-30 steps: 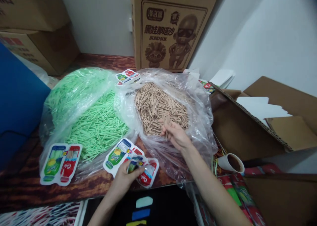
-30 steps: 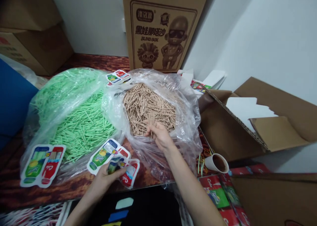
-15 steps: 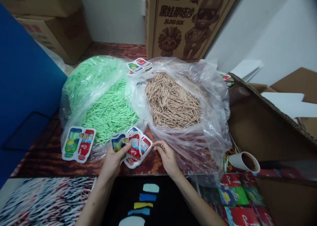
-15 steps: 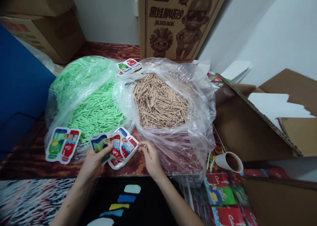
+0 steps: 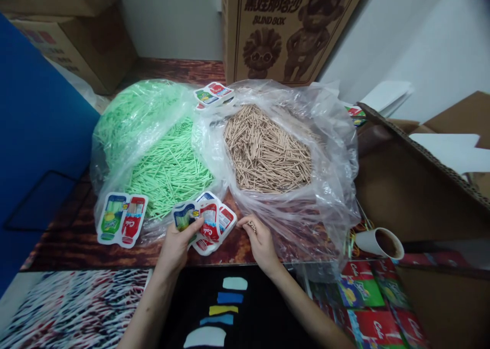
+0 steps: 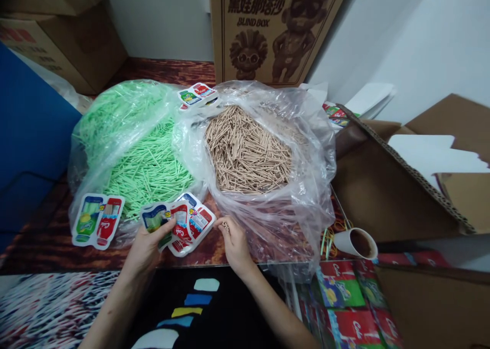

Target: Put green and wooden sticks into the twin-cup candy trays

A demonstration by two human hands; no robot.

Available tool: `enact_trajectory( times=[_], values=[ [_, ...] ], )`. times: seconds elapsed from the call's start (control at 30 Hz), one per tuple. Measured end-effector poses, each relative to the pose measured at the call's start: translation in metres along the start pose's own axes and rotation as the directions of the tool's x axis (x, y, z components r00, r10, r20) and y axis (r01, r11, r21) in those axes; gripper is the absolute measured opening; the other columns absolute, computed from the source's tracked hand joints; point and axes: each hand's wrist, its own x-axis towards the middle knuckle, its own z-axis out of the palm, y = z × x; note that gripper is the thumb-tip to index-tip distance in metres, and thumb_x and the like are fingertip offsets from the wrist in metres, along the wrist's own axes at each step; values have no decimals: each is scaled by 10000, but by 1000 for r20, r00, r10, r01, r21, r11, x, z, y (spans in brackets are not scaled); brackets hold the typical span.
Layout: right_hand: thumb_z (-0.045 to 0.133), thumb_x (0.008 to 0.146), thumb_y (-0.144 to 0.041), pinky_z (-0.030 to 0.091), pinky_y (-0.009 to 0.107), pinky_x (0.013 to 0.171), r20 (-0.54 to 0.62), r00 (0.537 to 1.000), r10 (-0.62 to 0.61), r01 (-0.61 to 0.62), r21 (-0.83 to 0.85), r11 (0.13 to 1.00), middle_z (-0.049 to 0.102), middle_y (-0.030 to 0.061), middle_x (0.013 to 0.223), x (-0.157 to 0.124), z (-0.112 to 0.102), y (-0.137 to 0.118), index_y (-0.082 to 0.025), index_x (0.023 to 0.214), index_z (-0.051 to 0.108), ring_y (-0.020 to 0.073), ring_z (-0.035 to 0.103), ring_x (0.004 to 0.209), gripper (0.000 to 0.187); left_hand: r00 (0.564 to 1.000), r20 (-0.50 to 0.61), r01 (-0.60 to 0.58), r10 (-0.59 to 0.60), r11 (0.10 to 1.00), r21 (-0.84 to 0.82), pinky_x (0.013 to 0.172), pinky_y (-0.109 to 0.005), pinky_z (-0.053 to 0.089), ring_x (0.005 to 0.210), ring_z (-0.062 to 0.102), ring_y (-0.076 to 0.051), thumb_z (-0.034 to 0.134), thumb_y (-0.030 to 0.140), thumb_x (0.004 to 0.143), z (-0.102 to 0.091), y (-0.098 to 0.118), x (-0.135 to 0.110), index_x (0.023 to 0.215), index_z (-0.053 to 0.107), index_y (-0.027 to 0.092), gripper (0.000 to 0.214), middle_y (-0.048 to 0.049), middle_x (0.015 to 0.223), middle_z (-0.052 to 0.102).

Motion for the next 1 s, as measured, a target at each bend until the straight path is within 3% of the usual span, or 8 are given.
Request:
enact_trajectory(
  times=[0.33,0.7,1.0],
  values=[
    [434,953,-280,434,272,753,39,998,-55,55,3,998,623,33,825,0,-1,5,-206,846,614,170,590,801,223,1000,-2,-2,2,1000,1,607,-289,591,622,694,-184,861,249,548,0,0,-1,860,697,124,375,-38,765,751],
    [434,955,-279,423,266,730,102,993,-62,65,-17,998,592,28,796,12,-12,-16,-197,845,615,163,565,770,227,999,31,11,-14,993,121,603,-266,572,620,681,-178,857,302,546,1,-3,1,806,714,117,350,-39,745,745],
    [432,954,-282,429,274,738,143,987,-71,77,-33,996,591,27,788,23,-8,-21,-198,825,602,171,568,784,229,977,212,-66,-7,940,334,674,-276,552,722,676,-189,796,323,659,-10,-3,5,877,727,137,295,-45,825,752]
  ],
)
